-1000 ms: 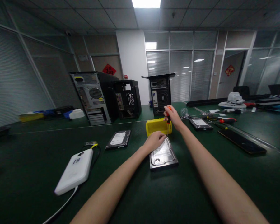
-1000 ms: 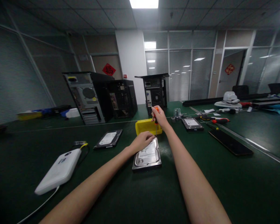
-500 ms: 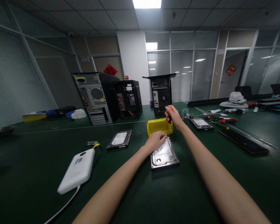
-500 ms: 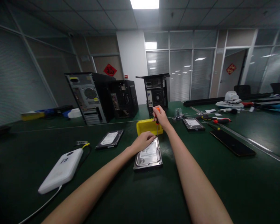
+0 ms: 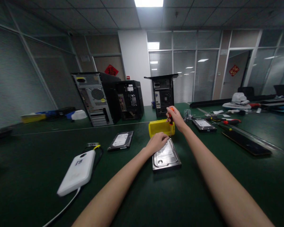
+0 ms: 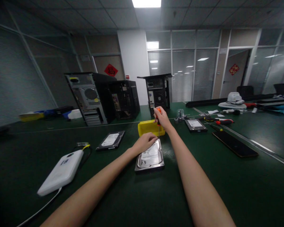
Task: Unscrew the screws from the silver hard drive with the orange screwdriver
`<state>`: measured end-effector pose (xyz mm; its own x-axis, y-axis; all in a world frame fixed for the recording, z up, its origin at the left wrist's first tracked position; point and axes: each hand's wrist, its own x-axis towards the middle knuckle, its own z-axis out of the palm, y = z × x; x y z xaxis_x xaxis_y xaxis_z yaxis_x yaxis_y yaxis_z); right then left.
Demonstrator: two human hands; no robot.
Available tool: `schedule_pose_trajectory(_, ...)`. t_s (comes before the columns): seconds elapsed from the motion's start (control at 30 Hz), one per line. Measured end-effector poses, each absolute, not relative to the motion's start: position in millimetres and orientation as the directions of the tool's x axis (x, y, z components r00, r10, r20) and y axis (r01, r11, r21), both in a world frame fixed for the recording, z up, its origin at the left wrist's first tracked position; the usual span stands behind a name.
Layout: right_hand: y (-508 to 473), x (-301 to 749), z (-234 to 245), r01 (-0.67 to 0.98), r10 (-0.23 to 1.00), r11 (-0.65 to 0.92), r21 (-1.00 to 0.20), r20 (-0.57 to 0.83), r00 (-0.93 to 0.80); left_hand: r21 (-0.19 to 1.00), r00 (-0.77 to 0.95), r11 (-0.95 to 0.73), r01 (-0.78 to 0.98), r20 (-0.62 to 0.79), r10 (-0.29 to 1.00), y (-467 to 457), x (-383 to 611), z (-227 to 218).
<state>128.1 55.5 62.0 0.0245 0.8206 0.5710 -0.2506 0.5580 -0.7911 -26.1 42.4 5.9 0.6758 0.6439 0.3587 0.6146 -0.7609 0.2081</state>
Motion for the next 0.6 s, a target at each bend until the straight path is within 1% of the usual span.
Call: schedule_pose_trajectory(0.6, 53.2, 127.4, 62.0, -0.254, 0.819, 0.559, -0.789, 0.573, 0.023, 0.214, 0.670, -0.755, 0.620, 0.356, 0.652, 40.3, -24.6, 7.6)
